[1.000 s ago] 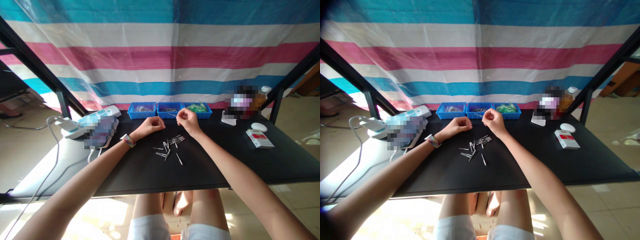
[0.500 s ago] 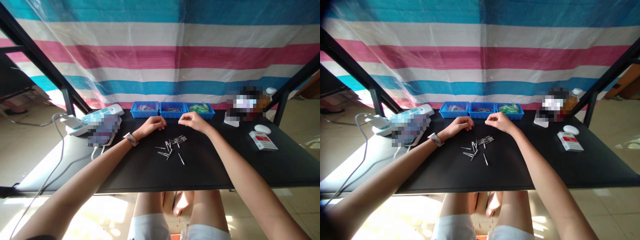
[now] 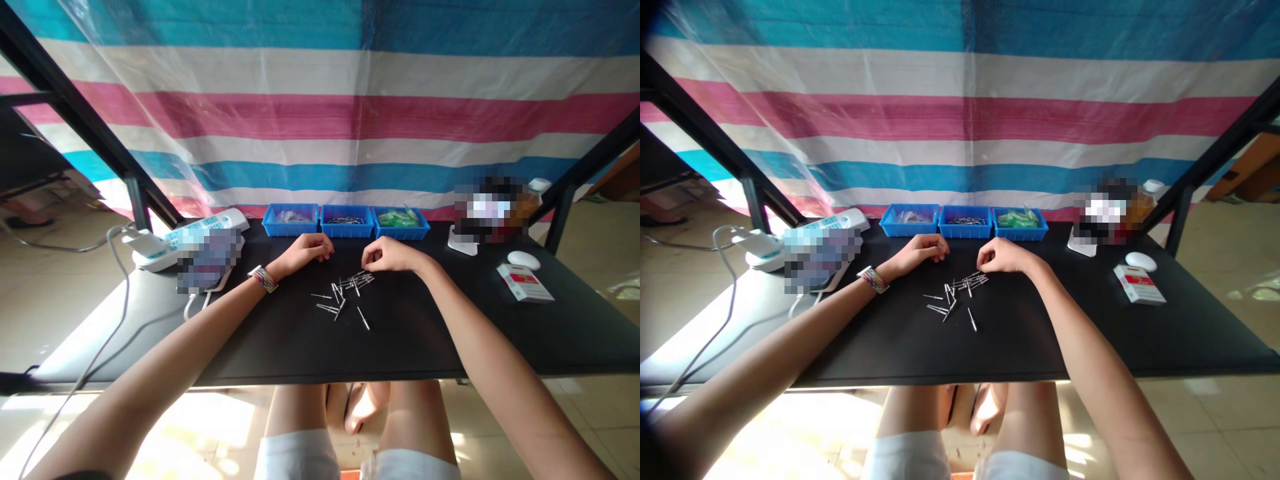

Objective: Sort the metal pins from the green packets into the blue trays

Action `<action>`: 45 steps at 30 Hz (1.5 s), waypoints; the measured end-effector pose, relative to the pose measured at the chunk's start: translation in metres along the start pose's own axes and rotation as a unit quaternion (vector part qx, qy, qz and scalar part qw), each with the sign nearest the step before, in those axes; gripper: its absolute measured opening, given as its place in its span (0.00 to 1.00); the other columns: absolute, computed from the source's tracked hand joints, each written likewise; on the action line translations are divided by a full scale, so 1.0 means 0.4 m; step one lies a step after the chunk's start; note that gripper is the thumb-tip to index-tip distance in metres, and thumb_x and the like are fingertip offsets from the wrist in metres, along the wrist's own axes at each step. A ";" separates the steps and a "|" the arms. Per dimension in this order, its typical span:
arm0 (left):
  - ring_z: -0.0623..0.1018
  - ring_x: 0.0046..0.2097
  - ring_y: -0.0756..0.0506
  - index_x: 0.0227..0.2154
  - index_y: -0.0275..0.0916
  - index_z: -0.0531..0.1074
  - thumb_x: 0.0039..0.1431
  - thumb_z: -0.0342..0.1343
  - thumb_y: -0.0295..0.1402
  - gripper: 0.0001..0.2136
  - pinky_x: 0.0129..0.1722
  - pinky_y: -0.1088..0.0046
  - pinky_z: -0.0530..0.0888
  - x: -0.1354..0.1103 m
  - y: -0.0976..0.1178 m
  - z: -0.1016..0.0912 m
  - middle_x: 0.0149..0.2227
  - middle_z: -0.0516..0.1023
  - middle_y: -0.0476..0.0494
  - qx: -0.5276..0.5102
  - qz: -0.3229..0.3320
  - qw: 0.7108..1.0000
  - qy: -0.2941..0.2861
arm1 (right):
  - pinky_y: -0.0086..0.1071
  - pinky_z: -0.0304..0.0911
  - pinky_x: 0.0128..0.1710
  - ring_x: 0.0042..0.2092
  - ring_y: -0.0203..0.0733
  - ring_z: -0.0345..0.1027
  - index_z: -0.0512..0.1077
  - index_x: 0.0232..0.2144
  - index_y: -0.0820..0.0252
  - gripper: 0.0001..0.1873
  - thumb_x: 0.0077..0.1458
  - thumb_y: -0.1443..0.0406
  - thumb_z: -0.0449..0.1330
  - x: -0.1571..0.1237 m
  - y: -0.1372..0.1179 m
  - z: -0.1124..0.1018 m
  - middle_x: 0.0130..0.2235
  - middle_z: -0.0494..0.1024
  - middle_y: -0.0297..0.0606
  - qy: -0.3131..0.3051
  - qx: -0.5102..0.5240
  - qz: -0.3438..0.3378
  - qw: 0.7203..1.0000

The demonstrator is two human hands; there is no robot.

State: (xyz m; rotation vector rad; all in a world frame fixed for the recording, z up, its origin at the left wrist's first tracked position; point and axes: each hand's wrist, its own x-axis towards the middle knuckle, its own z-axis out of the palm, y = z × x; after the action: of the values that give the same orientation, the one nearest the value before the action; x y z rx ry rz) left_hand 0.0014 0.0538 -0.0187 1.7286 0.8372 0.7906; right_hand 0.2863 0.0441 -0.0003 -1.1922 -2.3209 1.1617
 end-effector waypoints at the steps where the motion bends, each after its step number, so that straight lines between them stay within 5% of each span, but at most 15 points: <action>1: 0.75 0.30 0.49 0.33 0.34 0.77 0.57 0.62 0.40 0.12 0.32 0.74 0.72 0.000 -0.003 -0.001 0.29 0.78 0.46 0.000 0.000 1.000 0.000 | 0.30 0.58 0.29 0.29 0.37 0.68 0.83 0.30 0.61 0.08 0.47 0.64 0.68 0.000 -0.001 0.002 0.27 0.80 0.35 0.001 0.004 -0.005 1.000; 12: 0.76 0.31 0.49 0.34 0.34 0.77 0.57 0.63 0.41 0.13 0.33 0.74 0.73 0.001 -0.004 -0.002 0.30 0.78 0.45 0.006 -0.005 1.000 0.004 | 0.28 0.56 0.26 0.26 0.34 0.65 0.80 0.26 0.61 0.04 0.44 0.67 0.67 0.000 -0.001 0.008 0.24 0.78 0.32 0.013 0.029 -0.013 0.999; 23: 0.76 0.32 0.48 0.33 0.33 0.80 0.66 0.57 0.49 0.21 0.33 0.73 0.71 -0.002 0.001 -0.005 0.30 0.80 0.42 0.039 0.002 0.999 -0.013 | 0.28 0.61 0.23 0.24 0.34 0.66 0.72 0.27 0.59 0.14 0.43 0.59 0.72 0.061 -0.011 0.104 0.24 0.73 0.29 0.196 0.264 -0.061 0.943; 34: 0.76 0.32 0.47 0.33 0.34 0.82 0.62 0.60 0.49 0.20 0.34 0.73 0.72 0.001 0.004 -0.003 0.31 0.81 0.41 0.057 -0.007 0.998 -0.025 | 0.31 0.63 0.26 0.25 0.35 0.66 0.74 0.29 0.58 0.18 0.45 0.54 0.73 0.066 -0.017 0.123 0.24 0.73 0.30 0.247 0.280 -0.079 0.924; 45: 0.75 0.31 0.49 0.29 0.35 0.78 0.55 0.62 0.39 0.10 0.34 0.74 0.72 -0.002 0.006 -0.004 0.29 0.78 0.46 0.046 -0.003 0.999 -0.012 | 0.31 0.62 0.29 0.28 0.36 0.66 0.73 0.29 0.57 0.16 0.47 0.55 0.72 0.072 -0.013 0.127 0.27 0.73 0.31 0.263 0.249 -0.089 0.928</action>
State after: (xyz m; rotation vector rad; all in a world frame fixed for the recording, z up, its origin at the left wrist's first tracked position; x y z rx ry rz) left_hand 0.0000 0.0535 -0.0160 1.8118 0.8737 0.7361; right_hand 0.2371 0.0378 -0.0315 -0.9311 -1.5734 1.1029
